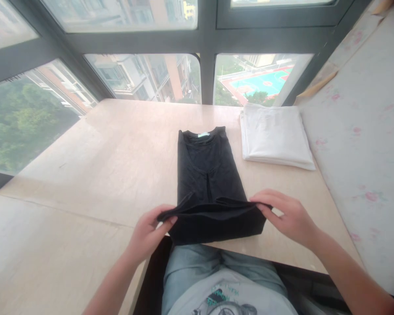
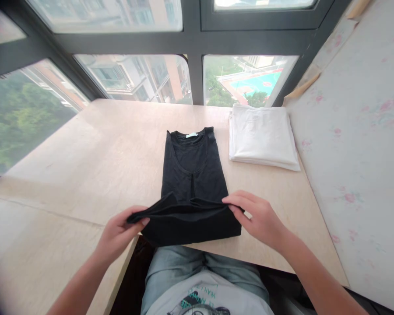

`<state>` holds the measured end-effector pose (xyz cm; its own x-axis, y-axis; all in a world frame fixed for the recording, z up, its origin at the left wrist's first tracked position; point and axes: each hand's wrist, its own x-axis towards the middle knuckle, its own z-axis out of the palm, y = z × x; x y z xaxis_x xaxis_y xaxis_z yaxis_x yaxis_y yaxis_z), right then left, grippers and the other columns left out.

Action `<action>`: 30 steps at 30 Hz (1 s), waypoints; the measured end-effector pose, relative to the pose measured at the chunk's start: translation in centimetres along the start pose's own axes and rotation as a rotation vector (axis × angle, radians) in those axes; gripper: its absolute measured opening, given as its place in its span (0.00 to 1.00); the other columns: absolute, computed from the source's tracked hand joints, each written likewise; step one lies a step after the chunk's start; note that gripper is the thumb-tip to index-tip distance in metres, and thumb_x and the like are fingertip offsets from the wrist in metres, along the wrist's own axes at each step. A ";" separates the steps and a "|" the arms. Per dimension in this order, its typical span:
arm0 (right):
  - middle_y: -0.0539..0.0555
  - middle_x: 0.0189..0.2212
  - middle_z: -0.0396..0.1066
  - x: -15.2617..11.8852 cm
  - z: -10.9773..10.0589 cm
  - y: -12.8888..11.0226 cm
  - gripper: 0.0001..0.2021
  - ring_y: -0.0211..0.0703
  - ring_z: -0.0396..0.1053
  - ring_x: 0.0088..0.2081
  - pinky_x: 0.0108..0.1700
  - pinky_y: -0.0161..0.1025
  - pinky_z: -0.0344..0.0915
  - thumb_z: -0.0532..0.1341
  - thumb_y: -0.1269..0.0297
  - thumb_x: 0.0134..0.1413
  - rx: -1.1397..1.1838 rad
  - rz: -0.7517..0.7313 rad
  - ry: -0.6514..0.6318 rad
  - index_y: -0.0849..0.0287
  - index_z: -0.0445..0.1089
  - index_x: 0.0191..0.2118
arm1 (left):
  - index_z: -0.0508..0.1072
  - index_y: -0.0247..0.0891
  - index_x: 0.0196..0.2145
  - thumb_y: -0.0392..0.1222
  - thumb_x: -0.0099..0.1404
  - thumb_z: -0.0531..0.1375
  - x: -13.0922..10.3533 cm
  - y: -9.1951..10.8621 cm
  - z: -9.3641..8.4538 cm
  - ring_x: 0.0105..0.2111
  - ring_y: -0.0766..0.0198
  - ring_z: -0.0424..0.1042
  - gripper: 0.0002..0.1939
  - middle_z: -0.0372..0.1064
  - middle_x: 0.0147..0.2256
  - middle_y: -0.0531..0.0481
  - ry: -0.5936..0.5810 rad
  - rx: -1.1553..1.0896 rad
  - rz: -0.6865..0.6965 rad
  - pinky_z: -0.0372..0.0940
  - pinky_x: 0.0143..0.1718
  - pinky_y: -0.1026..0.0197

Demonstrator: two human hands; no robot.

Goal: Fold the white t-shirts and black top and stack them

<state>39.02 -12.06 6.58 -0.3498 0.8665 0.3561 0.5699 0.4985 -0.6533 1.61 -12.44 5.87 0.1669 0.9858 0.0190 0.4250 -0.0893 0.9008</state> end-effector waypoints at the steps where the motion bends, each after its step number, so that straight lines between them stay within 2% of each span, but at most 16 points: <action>1: 0.53 0.42 0.76 2.3 -0.3 0.8 0.12 0.42 0.75 0.42 0.46 0.40 0.73 0.57 0.68 0.62 -0.019 -0.003 0.020 0.50 0.74 0.47 | 0.78 0.40 0.38 0.45 0.62 0.64 2.4 0.1 -0.6 0.35 0.59 0.77 0.09 0.78 0.34 0.49 0.025 -0.026 -0.015 0.73 0.37 0.60; 4: 0.53 0.42 0.76 10.3 -0.9 3.5 0.11 0.45 0.74 0.44 0.49 0.43 0.71 0.57 0.63 0.62 -0.075 0.025 0.059 0.52 0.76 0.44 | 0.78 0.38 0.40 0.46 0.60 0.66 10.5 0.3 -2.3 0.38 0.57 0.75 0.12 0.76 0.37 0.47 0.083 -0.153 -0.028 0.71 0.42 0.55; 8: 0.55 0.45 0.75 21.3 -0.2 8.7 0.14 0.47 0.72 0.45 0.48 0.44 0.69 0.57 0.63 0.59 -0.101 0.146 0.068 0.57 0.76 0.47 | 0.75 0.36 0.41 0.43 0.58 0.66 21.6 -0.4 -3.3 0.38 0.59 0.75 0.14 0.75 0.36 0.47 0.030 -0.486 -0.012 0.70 0.43 0.55; 11: 0.55 0.47 0.75 27.2 2.3 13.6 0.15 0.46 0.71 0.45 0.51 0.44 0.66 0.56 0.64 0.58 -0.090 0.175 0.099 0.59 0.75 0.47 | 0.73 0.35 0.41 0.44 0.55 0.65 28.5 -2.9 -2.3 0.37 0.56 0.75 0.16 0.74 0.35 0.45 0.039 -0.591 -0.096 0.71 0.42 0.53; 14: 0.57 0.47 0.74 29.9 5.8 18.3 0.17 0.47 0.71 0.46 0.53 0.45 0.65 0.58 0.67 0.54 -0.112 0.342 0.086 0.61 0.74 0.49 | 0.72 0.33 0.36 0.44 0.53 0.64 33.1 -6.7 -0.2 0.34 0.55 0.75 0.14 0.73 0.31 0.44 0.121 -0.522 -0.248 0.71 0.38 0.52; 17: 0.59 0.46 0.74 30.0 8.8 21.6 0.21 0.47 0.71 0.45 0.52 0.44 0.66 0.61 0.69 0.49 -0.130 0.521 0.035 0.61 0.72 0.52 | 0.70 0.34 0.33 0.42 0.50 0.64 35.0 -10.2 1.3 0.31 0.56 0.74 0.12 0.72 0.28 0.45 0.195 -0.450 -0.312 0.70 0.35 0.54; 20: 0.58 0.44 0.75 29.3 9.9 23.0 0.22 0.45 0.72 0.43 0.49 0.42 0.67 0.60 0.68 0.48 -0.057 0.557 0.099 0.61 0.71 0.52 | 0.71 0.35 0.33 0.42 0.51 0.63 35.2 -11.8 1.5 0.33 0.57 0.73 0.12 0.72 0.30 0.46 0.247 -0.379 -0.290 0.68 0.35 0.56; 25: 0.57 0.39 0.75 28.9 9.6 22.8 0.20 0.43 0.71 0.38 0.46 0.42 0.67 0.60 0.66 0.48 -0.078 0.595 0.200 0.63 0.73 0.48 | 0.72 0.37 0.33 0.40 0.52 0.63 34.7 -11.5 0.6 0.39 0.57 0.70 0.09 0.72 0.34 0.47 0.355 -0.180 -0.189 0.66 0.41 0.57; 30: 0.54 0.34 0.75 29.2 9.4 22.5 0.14 0.43 0.71 0.36 0.45 0.41 0.66 0.61 0.67 0.47 -0.053 0.665 0.152 0.62 0.74 0.42 | 0.72 0.37 0.33 0.40 0.55 0.62 34.8 -11.0 1.0 0.40 0.56 0.69 0.07 0.72 0.35 0.46 0.381 -0.044 -0.126 0.66 0.42 0.56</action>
<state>34.63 24.21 -4.02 0.1931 0.9810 -0.0170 0.6643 -0.1435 -0.7336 3.64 22.69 -3.87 -0.2291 0.9716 0.0587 0.3809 0.0340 0.9240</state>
